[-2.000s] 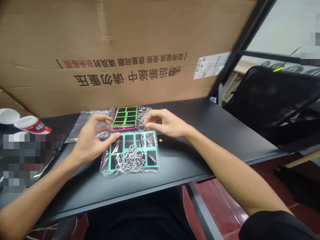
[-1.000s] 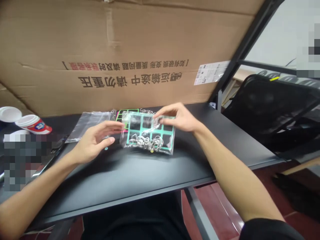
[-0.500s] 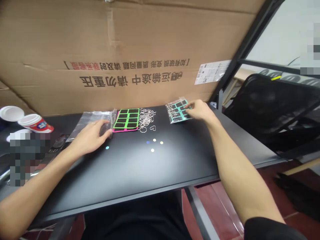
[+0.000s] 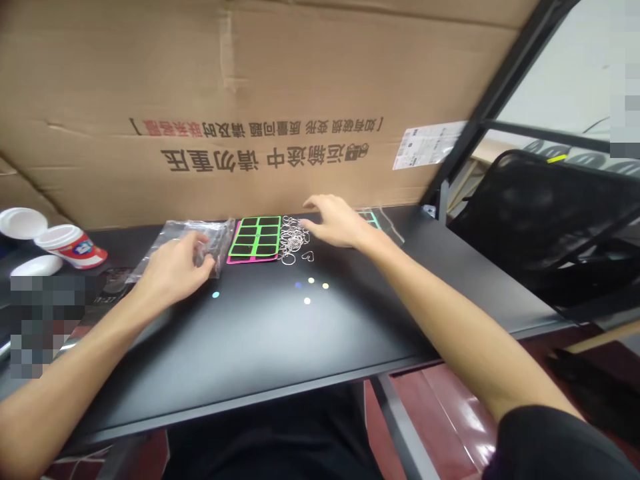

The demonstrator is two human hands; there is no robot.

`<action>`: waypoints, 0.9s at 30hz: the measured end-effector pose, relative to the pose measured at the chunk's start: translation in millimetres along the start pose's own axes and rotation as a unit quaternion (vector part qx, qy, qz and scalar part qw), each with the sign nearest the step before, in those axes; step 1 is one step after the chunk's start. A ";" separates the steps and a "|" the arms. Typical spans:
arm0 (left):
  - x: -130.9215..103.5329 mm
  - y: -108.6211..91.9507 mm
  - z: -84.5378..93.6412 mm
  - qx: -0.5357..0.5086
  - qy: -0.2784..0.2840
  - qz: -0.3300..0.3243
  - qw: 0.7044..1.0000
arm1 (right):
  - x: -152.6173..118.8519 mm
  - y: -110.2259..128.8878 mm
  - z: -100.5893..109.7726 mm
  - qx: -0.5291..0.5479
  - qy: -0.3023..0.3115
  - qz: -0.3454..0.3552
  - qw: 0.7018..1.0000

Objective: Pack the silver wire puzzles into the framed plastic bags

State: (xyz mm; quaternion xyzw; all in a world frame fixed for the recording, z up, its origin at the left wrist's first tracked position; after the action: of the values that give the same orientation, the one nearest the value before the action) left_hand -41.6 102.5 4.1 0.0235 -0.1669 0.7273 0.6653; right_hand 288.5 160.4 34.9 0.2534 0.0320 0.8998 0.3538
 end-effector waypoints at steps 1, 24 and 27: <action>0.9 1.4 2.7 -0.001 -0.014 0.002 1.000 | 15.6 8.7 -8.7 0.011 0.023 0.004 1.000; 10.9 34.6 -3.1 0.163 0.010 0.083 0.983 | 79.9 3.0 -53.9 0.321 -0.054 -0.120 0.938; 12.7 35.6 -2.1 0.164 0.015 0.083 0.983 | 76.1 7.8 -39.7 0.394 -0.153 -0.115 0.899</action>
State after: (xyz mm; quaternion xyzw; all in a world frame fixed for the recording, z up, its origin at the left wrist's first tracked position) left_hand -77.3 113.1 -2.2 0.1076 -0.0367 0.7978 0.5921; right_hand 217.5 209.1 35.2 0.5014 0.3584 0.7168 0.3261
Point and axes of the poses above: each hand's wrist, its own x-axis towards the middle knuckle, its own z-axis out of the back of the hand, y = z × x, the point moved 7 cm from there along x, towards the middle knuckle, and after that the axes turned 14 degrees about z, right-handed, at the moved point
